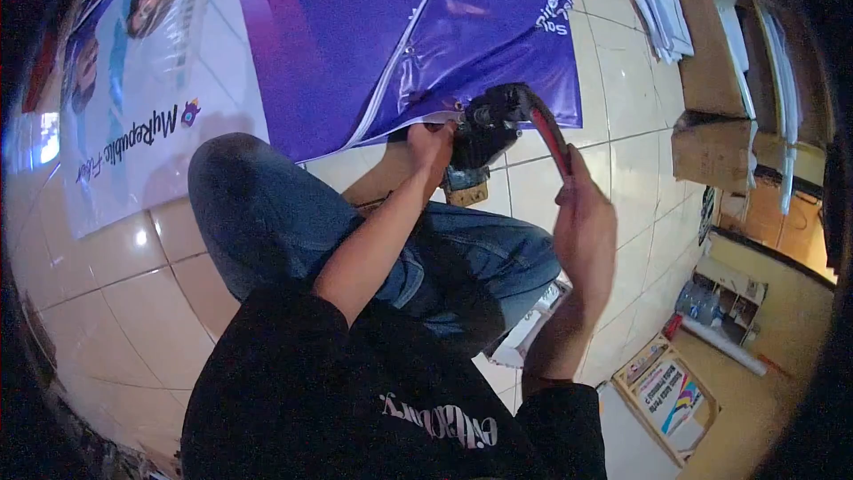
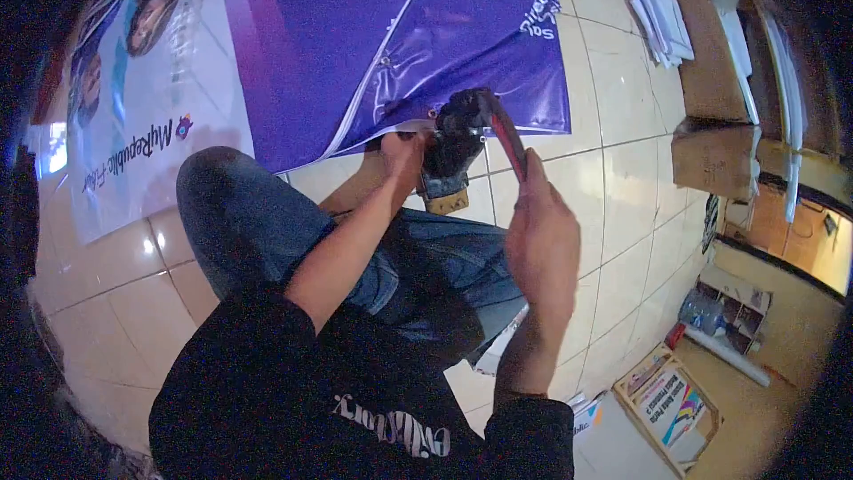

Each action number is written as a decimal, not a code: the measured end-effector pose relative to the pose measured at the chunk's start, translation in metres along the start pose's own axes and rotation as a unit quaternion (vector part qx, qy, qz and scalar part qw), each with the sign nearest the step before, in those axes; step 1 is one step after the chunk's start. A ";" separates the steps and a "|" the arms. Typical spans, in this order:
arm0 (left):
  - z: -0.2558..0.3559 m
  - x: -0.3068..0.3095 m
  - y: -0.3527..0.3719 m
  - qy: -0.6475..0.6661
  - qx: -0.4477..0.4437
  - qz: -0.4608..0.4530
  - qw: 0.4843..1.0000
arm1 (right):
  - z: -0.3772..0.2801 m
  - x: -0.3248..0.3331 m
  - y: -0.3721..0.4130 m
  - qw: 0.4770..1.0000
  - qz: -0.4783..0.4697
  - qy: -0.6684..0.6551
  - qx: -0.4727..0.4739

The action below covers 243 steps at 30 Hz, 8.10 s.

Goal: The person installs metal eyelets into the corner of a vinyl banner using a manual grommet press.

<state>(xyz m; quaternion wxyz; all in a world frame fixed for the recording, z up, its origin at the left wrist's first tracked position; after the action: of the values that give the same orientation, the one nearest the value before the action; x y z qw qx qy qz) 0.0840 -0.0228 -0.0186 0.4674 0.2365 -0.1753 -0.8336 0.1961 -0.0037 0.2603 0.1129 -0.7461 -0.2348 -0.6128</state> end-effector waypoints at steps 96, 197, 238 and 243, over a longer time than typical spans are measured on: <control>-0.004 0.000 0.000 -0.193 -0.093 0.036 0.976 | 0.051 -0.081 0.013 0.957 0.207 -0.202 0.035; 0.014 -0.026 -0.006 -0.692 -0.494 -0.326 0.413 | 0.190 -0.139 -0.026 0.848 -0.204 -0.473 0.122; -0.023 -0.293 -0.023 -0.620 -0.466 -0.382 0.503 | 0.195 -0.162 -0.050 0.771 -0.243 -0.523 0.271; -0.053 -0.321 -0.039 -0.629 -0.489 -0.378 0.472 | 0.199 -0.167 -0.048 0.789 -0.231 -0.503 0.264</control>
<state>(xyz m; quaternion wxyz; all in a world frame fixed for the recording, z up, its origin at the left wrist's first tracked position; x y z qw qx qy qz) 0.2314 0.2694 -0.0085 -0.0888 -0.5745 0.1204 -0.8047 0.3208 0.0935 0.0487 0.0262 -0.8133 -0.5768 -0.0724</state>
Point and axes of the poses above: each hand's wrist, its own y-axis away from the middle knuckle, its own x-axis out of the back of the hand, z = x × y, the point moved 3 cm from there along -y, towards the middle knuckle, and after that the axes turned 1 degree about z, right-handed, at the moved point
